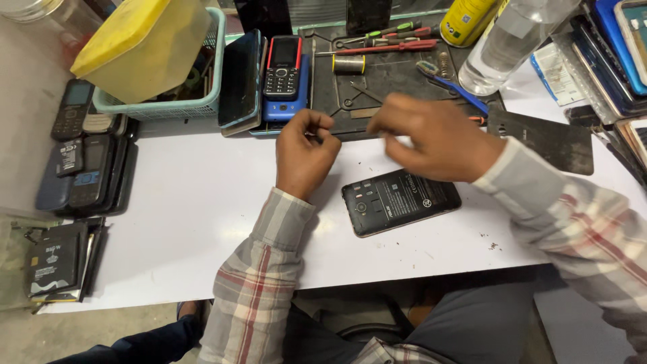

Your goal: The person picks up a smartphone with a cracked screen, removes its back cover, and uses a purple pry tool to work around the rear panel. They then use a screwdriver to unscrew components and handle the phone's internal parts, turning the device over repeatedly while working on it.

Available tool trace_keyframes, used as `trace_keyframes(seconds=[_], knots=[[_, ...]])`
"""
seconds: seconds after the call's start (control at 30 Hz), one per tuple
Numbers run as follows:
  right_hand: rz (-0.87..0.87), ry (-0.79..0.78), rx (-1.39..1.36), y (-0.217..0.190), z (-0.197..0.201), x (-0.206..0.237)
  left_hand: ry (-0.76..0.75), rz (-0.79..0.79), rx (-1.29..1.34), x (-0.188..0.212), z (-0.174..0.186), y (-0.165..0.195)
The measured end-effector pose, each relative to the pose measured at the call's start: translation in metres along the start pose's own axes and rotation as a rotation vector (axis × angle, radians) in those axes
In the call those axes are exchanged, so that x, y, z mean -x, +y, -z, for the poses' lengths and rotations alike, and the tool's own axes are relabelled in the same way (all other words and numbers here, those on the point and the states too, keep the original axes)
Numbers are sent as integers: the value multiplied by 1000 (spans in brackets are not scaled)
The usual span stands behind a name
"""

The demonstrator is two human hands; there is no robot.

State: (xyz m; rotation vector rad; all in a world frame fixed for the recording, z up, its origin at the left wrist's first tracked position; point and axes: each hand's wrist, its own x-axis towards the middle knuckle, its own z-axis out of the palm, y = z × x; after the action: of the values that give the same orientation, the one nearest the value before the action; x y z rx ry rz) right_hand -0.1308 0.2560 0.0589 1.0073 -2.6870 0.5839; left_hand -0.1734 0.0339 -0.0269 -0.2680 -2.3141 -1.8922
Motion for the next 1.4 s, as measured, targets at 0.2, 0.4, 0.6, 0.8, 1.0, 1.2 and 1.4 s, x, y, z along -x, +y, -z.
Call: trace_keyframes(seconds=[0.2, 0.4, 0.6, 0.8, 1.0, 1.2, 1.4], knots=[[25, -132, 55, -4, -37, -14, 73, 1, 46, 1, 2, 1], [-1, -175, 139, -4, -54, -21, 89, 33, 48, 3, 3, 7], [-92, -26, 224, 28, -49, -40, 142, 39, 35, 1, 4, 8], [-124, 61, 224, 62, -58, -68, 160, 40, 68, 0, 5, 12], [-141, 42, 184, 71, -76, -73, 167, 57, 52, 2, 6, 12], [-82, 219, 57, 80, -50, -59, 28, 114, -18, 0, 9, 9], [-168, 204, -293, 47, -5, -22, -340, 61, -285, 0, 22, 9]])
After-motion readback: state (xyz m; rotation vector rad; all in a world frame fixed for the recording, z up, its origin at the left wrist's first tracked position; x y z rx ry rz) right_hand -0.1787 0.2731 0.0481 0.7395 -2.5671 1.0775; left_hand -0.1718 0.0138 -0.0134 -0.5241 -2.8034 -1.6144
